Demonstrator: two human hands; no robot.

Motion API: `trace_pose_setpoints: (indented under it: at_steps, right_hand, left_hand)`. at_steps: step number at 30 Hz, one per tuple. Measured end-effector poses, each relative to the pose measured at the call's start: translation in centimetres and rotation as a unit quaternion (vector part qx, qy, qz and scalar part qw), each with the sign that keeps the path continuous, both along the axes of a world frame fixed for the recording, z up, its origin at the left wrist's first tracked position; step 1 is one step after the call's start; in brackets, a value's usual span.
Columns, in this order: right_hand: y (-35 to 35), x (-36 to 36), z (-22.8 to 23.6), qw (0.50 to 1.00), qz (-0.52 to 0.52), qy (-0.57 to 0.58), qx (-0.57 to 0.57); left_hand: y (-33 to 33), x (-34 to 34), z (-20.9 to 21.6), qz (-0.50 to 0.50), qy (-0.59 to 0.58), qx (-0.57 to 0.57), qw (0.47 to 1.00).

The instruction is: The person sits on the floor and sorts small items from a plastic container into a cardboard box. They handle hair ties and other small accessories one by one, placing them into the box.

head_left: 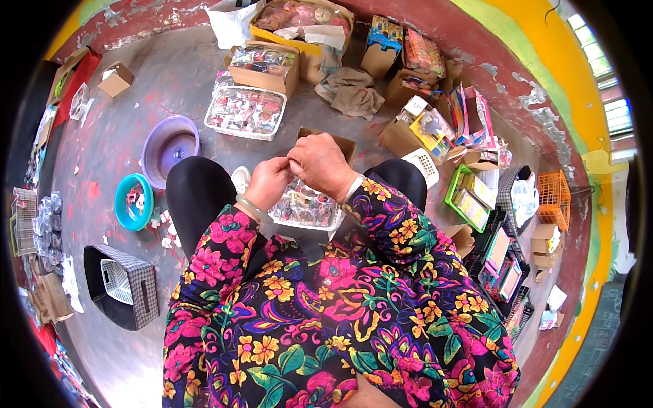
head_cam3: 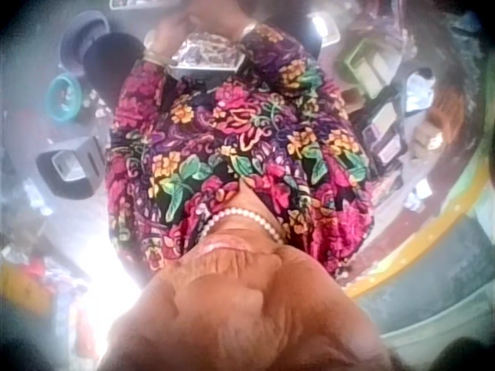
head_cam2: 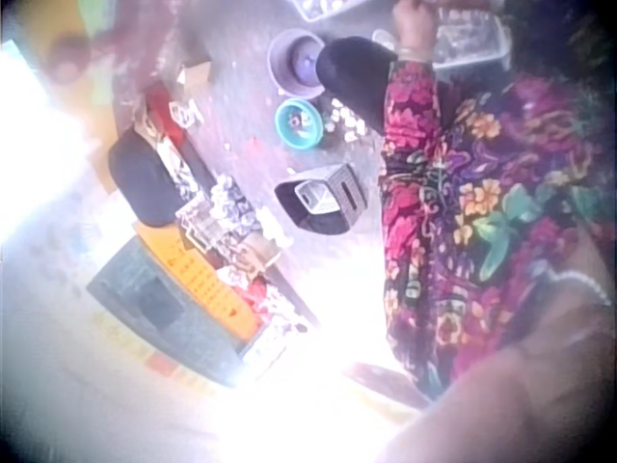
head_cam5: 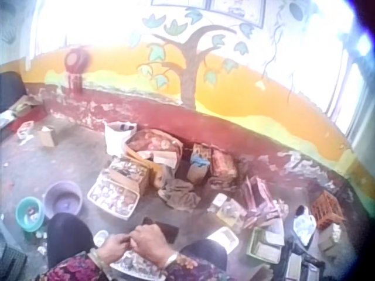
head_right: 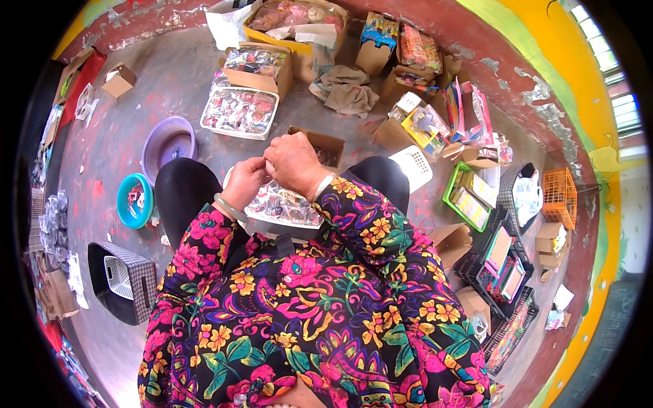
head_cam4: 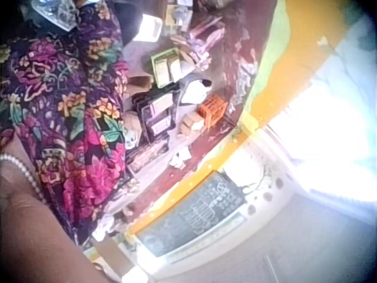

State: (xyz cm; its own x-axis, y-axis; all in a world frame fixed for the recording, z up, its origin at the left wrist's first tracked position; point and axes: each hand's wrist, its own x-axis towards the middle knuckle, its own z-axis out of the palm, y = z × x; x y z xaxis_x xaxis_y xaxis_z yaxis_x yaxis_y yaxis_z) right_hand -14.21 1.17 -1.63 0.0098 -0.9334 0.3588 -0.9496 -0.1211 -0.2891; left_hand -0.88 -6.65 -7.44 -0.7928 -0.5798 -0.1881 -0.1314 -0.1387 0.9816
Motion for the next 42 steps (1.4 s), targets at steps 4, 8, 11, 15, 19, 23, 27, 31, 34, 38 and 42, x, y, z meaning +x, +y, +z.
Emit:
trace_pose_setpoints:
  at_steps: [4,8,11,15,19,23,27,31,34,38,42]
  right_hand:
    - [0.1,-0.1,0.4,1.0,0.007,-0.009,-0.012]
    - [-0.1,-0.2,0.4,0.999,0.026,-0.017,-0.023]
    - [0.0,-0.3,0.5,0.999,0.021,-0.018,-0.028]
    - [-0.1,-0.1,0.7,1.0,0.007,-0.004,-0.017]
    - [-0.1,0.1,0.5,0.999,-0.001,0.018,-0.034]
    - [-0.1,-0.1,0.5,0.999,-0.001,0.027,-0.038]
    - [0.0,-0.2,0.7,0.998,-0.02,-0.006,-0.067]
    - [0.5,-0.9,0.6,0.988,-0.052,-0.103,-0.101]
    - [1.2,-1.7,0.3,0.938,-0.087,-0.332,-0.053]
    - [3.1,-2.3,2.1,0.738,-0.117,-0.664,0.036]
    - [6.6,-3.9,3.1,0.687,-0.13,-0.711,-0.081]
  left_hand:
    - [0.9,0.0,2.0,0.026,0.008,0.022,0.999]
    - [0.2,0.1,0.8,-0.007,-0.009,-0.01,1.0]
    - [-0.1,0.2,1.0,-0.038,-0.049,-0.045,0.997]
    - [0.5,-0.2,2.0,0.019,-0.003,0.028,0.999]
    - [0.0,-0.1,0.9,-0.004,-0.005,-0.007,1.0]
    - [-0.3,-0.2,0.0,-0.028,-0.014,-0.028,0.999]
    - [-0.1,-0.4,0.5,-0.018,0.047,0.03,0.998]
    - [-0.3,-0.2,1.8,-0.036,0.045,0.115,0.992]
    - [-0.2,-0.3,2.7,-0.027,0.074,0.197,0.977]
    - [-0.6,0.2,3.4,-0.06,0.104,0.246,0.962]
    - [-0.4,0.4,4.2,-0.064,0.099,0.24,0.963]
